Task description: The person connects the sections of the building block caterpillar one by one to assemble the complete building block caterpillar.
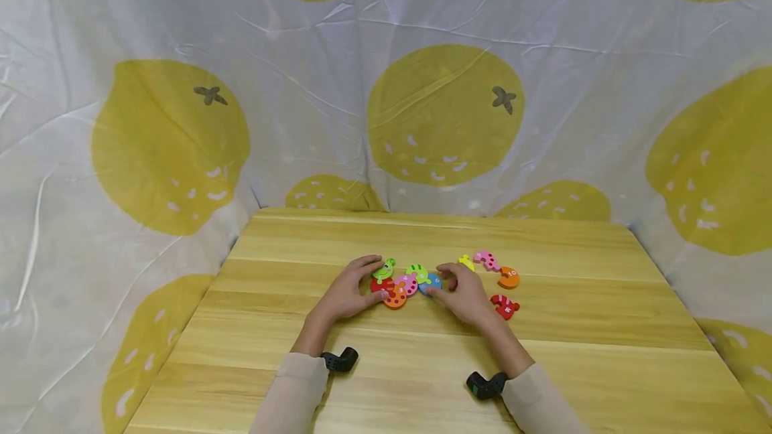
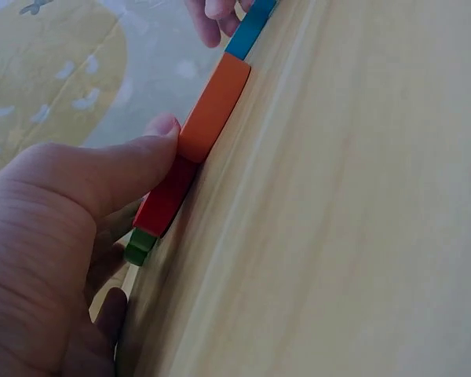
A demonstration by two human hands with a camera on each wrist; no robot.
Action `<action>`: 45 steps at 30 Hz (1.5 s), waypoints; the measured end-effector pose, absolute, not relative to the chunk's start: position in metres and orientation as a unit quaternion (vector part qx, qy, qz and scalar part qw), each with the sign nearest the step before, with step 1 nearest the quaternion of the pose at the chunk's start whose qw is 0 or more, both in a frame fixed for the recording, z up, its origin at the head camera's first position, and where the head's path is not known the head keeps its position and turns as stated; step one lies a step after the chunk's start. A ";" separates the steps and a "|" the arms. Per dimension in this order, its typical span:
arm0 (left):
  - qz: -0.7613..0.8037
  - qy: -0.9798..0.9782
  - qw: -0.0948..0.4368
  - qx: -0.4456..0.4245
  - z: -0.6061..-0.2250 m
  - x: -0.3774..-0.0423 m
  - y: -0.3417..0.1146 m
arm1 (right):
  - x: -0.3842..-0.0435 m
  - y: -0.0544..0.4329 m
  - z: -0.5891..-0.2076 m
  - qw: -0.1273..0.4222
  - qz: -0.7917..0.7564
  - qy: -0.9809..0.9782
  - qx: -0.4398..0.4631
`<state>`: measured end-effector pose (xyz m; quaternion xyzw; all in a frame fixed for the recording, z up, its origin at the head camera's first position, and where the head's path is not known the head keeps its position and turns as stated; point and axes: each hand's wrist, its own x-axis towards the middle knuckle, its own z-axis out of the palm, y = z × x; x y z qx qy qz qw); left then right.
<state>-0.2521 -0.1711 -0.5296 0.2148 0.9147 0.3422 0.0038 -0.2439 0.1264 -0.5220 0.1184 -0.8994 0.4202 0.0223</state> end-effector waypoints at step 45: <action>0.360 0.914 0.006 0.188 -0.532 -0.253 -0.168 | -0.254 0.170 -0.513 0.016 0.345 -0.932 0.107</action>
